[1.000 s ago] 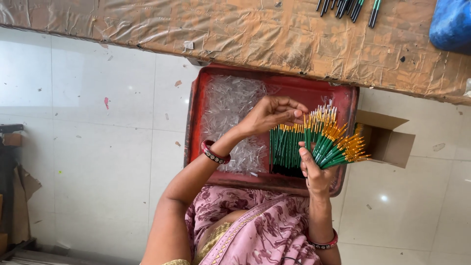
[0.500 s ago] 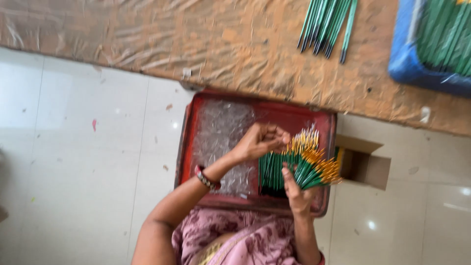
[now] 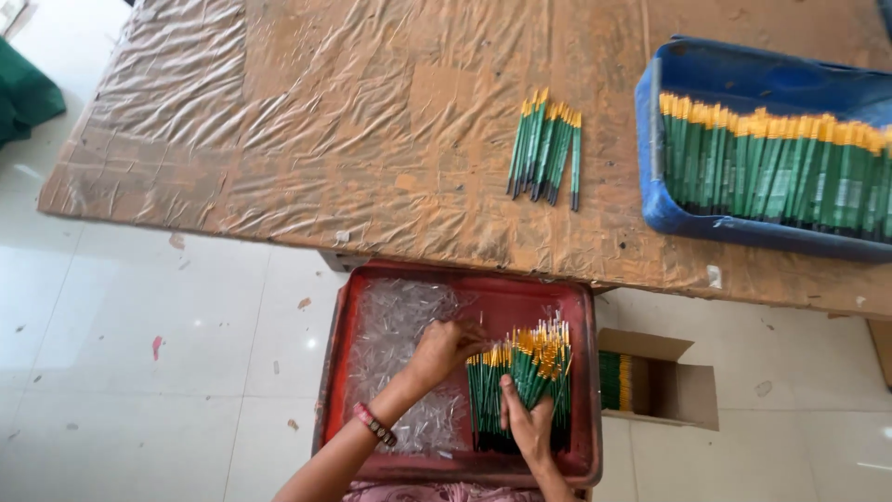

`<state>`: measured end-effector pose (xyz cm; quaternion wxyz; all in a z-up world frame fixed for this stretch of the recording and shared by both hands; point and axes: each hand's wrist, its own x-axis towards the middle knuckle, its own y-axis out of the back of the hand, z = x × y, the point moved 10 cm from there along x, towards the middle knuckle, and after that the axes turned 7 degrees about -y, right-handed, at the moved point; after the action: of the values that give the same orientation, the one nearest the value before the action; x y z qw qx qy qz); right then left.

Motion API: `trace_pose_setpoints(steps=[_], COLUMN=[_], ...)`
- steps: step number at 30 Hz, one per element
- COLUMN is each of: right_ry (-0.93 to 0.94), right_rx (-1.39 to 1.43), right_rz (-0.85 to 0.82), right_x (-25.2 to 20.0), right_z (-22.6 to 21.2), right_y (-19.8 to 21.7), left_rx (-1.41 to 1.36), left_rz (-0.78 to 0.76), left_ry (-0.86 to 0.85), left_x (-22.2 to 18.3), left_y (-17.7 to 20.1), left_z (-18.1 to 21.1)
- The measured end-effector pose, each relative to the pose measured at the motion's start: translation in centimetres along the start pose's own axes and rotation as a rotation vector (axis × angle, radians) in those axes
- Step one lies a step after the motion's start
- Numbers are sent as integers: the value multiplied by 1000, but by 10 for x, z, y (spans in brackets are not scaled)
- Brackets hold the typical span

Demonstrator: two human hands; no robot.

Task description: The person sorts a collection of small paintbrushes, picking them up from a red tray and organizing them into bundles by hand before placing some in a larger blue container.

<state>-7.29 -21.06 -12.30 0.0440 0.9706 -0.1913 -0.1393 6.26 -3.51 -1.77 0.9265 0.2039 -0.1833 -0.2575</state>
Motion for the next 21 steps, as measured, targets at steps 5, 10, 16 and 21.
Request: trace_pose_setpoints(steps=[5,10,16,21], right_ry=[-278,-459,-363,-434], right_rx=[192,415,434,467], right_rz=[-197,-376,-281,-173], right_x=[7,17,47,38], right_z=[20,132,189,186], right_y=[-35,-74,-58,-47], left_rx=[160,344,787,1017], left_rz=[-31,-27,-356,-348], left_ry=[42,50,390,46], left_x=[-10,-6,-11,3], left_y=[28,51,7,-35], left_z=[-4,4,-108,-123])
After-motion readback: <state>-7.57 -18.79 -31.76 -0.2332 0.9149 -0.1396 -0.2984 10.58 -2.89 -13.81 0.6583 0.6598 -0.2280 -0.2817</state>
